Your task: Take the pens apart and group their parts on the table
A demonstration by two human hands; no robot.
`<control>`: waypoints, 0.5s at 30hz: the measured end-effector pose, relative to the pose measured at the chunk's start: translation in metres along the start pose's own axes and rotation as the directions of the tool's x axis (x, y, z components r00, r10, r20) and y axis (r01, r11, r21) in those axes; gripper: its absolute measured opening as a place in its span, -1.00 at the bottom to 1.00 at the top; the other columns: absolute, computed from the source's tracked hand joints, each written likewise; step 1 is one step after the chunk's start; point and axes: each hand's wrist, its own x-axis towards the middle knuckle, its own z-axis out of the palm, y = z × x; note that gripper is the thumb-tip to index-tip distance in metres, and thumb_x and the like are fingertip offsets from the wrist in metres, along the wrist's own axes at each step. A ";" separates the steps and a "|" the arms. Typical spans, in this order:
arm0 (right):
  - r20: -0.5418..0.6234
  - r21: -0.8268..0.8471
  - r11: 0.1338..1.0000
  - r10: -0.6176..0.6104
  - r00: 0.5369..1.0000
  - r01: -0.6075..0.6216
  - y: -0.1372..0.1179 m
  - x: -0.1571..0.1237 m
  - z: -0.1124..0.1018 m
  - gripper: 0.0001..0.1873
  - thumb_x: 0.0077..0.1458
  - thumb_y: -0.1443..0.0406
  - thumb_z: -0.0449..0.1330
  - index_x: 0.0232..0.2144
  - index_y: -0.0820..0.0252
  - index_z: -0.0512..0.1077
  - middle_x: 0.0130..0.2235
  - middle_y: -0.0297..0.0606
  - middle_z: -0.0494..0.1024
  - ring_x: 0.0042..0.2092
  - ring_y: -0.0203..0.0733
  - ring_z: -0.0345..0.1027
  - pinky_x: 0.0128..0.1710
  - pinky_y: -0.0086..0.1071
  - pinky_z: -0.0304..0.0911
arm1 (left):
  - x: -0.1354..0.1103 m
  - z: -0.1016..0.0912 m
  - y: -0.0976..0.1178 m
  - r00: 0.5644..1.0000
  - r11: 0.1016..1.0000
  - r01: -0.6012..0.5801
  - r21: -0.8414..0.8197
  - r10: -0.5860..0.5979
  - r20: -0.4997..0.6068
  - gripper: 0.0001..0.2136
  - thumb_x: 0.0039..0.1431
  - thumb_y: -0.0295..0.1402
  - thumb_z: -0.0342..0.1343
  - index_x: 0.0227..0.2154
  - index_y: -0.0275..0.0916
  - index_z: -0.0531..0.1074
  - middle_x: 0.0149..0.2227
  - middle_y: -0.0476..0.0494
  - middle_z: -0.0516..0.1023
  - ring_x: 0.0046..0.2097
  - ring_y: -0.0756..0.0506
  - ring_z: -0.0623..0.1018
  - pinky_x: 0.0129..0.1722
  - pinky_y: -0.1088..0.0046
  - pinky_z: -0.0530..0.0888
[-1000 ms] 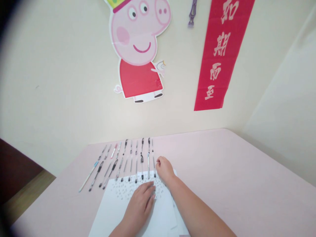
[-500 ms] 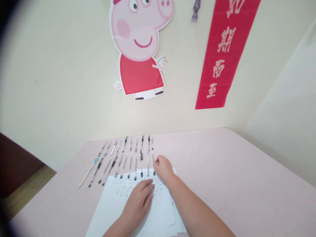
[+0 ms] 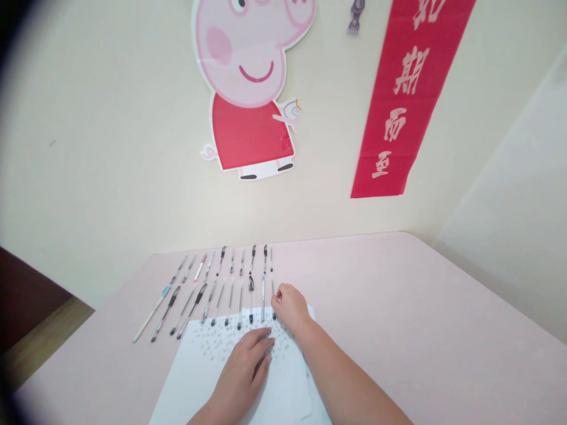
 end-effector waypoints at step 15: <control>0.078 -0.250 0.968 -0.001 0.997 0.021 -0.016 -0.006 0.000 -0.79 0.09 0.26 0.04 -0.35 0.26 0.42 -0.31 -0.10 0.47 -0.31 -0.14 0.35 -0.34 -0.35 0.09 | 0.001 0.001 -0.001 1.000 1.000 -0.002 -0.029 0.002 -0.001 -0.72 0.14 -0.43 -0.09 -0.14 -0.19 0.45 -0.03 -0.25 0.44 0.00 -0.18 0.43 0.01 0.14 0.39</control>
